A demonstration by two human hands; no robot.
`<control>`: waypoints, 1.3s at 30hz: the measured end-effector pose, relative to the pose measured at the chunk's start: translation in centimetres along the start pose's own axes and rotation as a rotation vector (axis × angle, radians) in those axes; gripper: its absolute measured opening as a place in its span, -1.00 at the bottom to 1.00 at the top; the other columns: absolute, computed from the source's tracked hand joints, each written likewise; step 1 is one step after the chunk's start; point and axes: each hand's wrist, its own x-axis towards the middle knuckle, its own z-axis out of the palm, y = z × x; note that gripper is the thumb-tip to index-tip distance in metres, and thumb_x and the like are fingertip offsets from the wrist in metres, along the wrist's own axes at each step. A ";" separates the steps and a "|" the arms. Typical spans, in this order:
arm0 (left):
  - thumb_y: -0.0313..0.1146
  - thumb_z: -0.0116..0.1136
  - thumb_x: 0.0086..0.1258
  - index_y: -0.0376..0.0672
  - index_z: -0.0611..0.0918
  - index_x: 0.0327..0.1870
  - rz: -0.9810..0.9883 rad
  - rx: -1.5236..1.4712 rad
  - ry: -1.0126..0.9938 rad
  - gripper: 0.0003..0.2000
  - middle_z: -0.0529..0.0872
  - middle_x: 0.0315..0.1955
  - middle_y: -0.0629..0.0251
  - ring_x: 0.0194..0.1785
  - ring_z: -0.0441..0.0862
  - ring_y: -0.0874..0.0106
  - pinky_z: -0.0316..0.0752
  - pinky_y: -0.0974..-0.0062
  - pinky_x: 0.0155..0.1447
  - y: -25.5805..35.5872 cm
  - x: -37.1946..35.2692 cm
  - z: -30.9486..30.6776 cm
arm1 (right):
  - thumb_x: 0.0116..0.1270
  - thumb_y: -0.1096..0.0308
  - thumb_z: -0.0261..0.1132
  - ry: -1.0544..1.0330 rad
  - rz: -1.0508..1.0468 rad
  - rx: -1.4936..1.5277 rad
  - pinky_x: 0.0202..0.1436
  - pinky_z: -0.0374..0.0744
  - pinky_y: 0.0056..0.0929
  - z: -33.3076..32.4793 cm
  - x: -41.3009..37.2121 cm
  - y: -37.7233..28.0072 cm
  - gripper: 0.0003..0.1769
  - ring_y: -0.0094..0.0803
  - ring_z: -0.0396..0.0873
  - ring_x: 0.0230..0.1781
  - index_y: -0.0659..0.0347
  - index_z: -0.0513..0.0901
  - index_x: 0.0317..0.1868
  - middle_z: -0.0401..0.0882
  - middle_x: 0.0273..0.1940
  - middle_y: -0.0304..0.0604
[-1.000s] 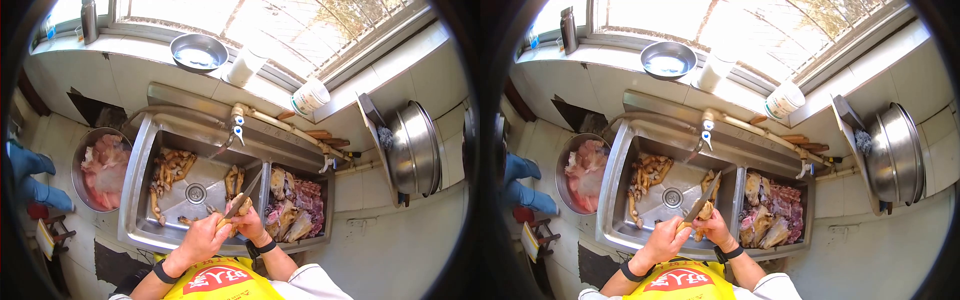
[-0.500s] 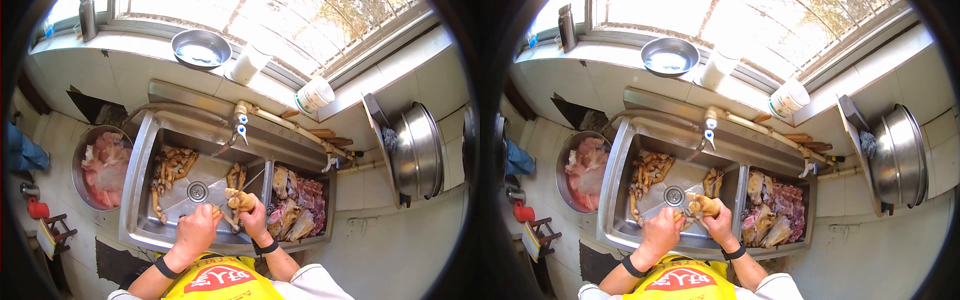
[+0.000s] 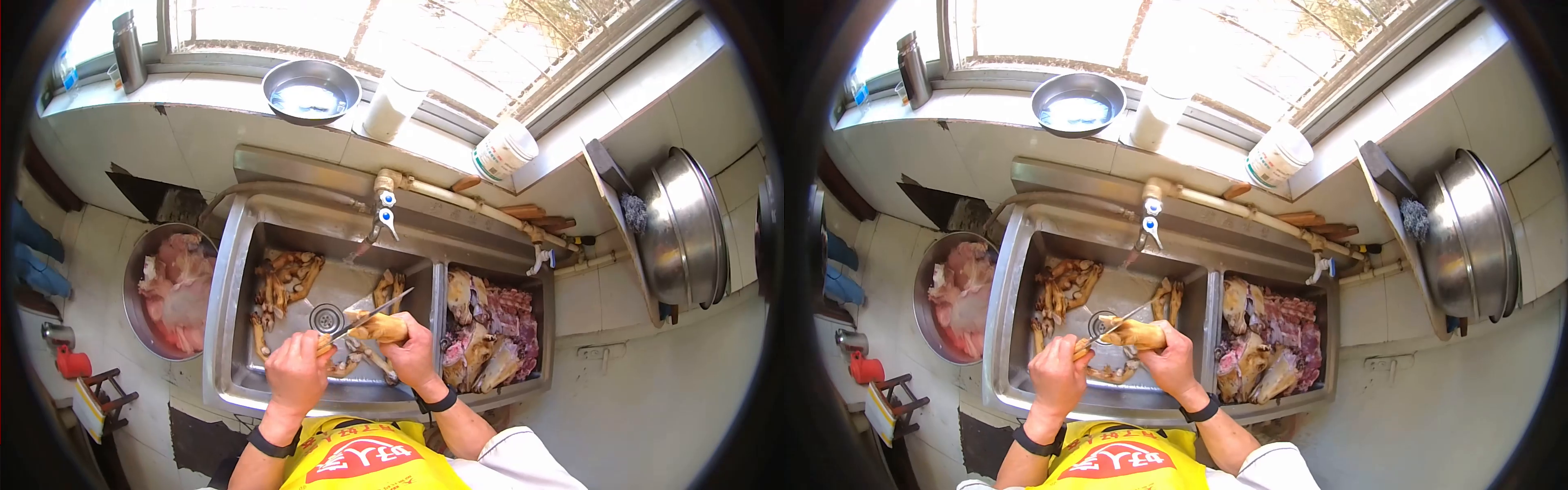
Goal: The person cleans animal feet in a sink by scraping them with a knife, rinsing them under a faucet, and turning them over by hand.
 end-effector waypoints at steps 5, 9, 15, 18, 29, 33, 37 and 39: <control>-0.32 0.37 0.43 -0.22 0.61 -0.15 -0.126 -0.190 0.067 -0.80 0.72 -0.35 0.10 -0.35 0.70 0.06 0.56 0.18 -0.27 -0.1 -0.2 0.3 | 0.20 0.55 0.35 -0.058 0.298 0.345 -0.28 0.49 -0.54 0.3 0.0 1.0 -0.80 -0.63 0.48 -0.40 0.25 0.61 -0.15 0.59 -0.36 -0.31; -0.31 0.24 0.57 -0.26 0.62 -0.14 -0.534 -0.384 0.189 -0.82 0.73 -0.42 0.02 -0.36 0.71 -0.01 0.53 0.18 -0.29 -2.1 1.3 -1.6 | 0.32 0.43 0.23 -0.148 0.722 0.967 -0.34 0.41 -0.50 -2.3 -0.2 2.9 -0.79 -0.59 0.32 -0.51 0.22 0.51 -0.04 0.44 -0.39 -0.31; -0.25 0.23 0.60 -0.30 0.62 -0.15 -0.367 -0.463 -0.063 -0.76 0.71 -0.47 -0.02 -0.39 0.71 -0.02 0.51 0.19 -0.32 1.1 0.3 0.2 | 0.44 0.42 0.23 -0.309 0.865 1.455 -0.33 0.42 -0.54 -2.6 -0.6 2.6 -0.81 -0.64 0.33 -0.51 0.26 0.51 0.01 0.47 -0.31 -0.26; -0.25 0.25 0.58 -0.29 0.62 -0.14 -0.314 -0.574 -0.145 -0.76 0.72 -0.45 -0.04 -0.36 0.71 -0.05 0.52 0.17 -0.30 2.6 0.1 0.4 | 0.44 0.38 0.23 -0.416 0.848 1.506 -0.36 0.39 -0.55 -2.7 -0.7 0.9 -0.80 -0.65 0.31 -0.52 0.25 0.50 0.00 0.45 -0.33 -0.27; -0.29 0.25 0.56 -0.28 0.61 -0.16 -0.289 -0.587 -0.248 -0.79 0.72 -0.45 -0.03 -0.34 0.71 -0.07 0.53 0.19 -0.29 3.0 0.1 -1.6 | 0.29 0.37 0.31 -0.539 0.711 1.369 -0.46 0.30 -0.52 -2.2 -0.6 -0.5 -0.74 -0.59 0.21 -0.55 0.21 0.42 -0.12 0.33 -0.41 -0.30; -0.30 0.30 0.52 -0.29 0.62 -0.13 -0.282 -0.612 -0.259 -0.79 0.70 -0.49 0.00 -0.41 0.70 0.03 0.52 0.19 -0.30 3.2 0.0 -1.8 | 0.26 0.39 0.36 -0.452 0.620 1.150 -0.36 0.39 -0.55 -2.2 -0.8 0.1 -0.75 -0.55 0.37 -0.47 0.24 0.51 -0.11 0.48 -0.34 -0.26; -0.32 0.34 0.50 -0.27 0.62 -0.09 -0.512 -0.923 -0.223 -0.79 0.66 -0.49 0.36 -0.52 0.58 0.54 0.47 0.50 -0.41 2.9 0.0 -1.9 | 0.29 0.57 0.42 -0.163 0.401 0.643 -0.01 0.60 -0.55 -1.1 -0.8 -1.6 -0.72 -0.58 0.63 -0.15 0.25 0.65 0.01 0.71 -0.12 -0.31; -0.31 0.38 0.50 -0.26 0.62 0.01 -0.658 -1.232 -0.231 -0.75 0.66 -0.39 0.45 -0.47 0.57 0.70 0.48 0.67 -0.41 2.8 0.2 -1.9 | 0.31 0.60 0.42 -0.163 0.327 0.569 0.03 0.60 -0.55 -1.1 -1.1 -0.6 -0.72 -0.60 0.63 -0.12 0.25 0.66 0.02 0.71 -0.10 -0.33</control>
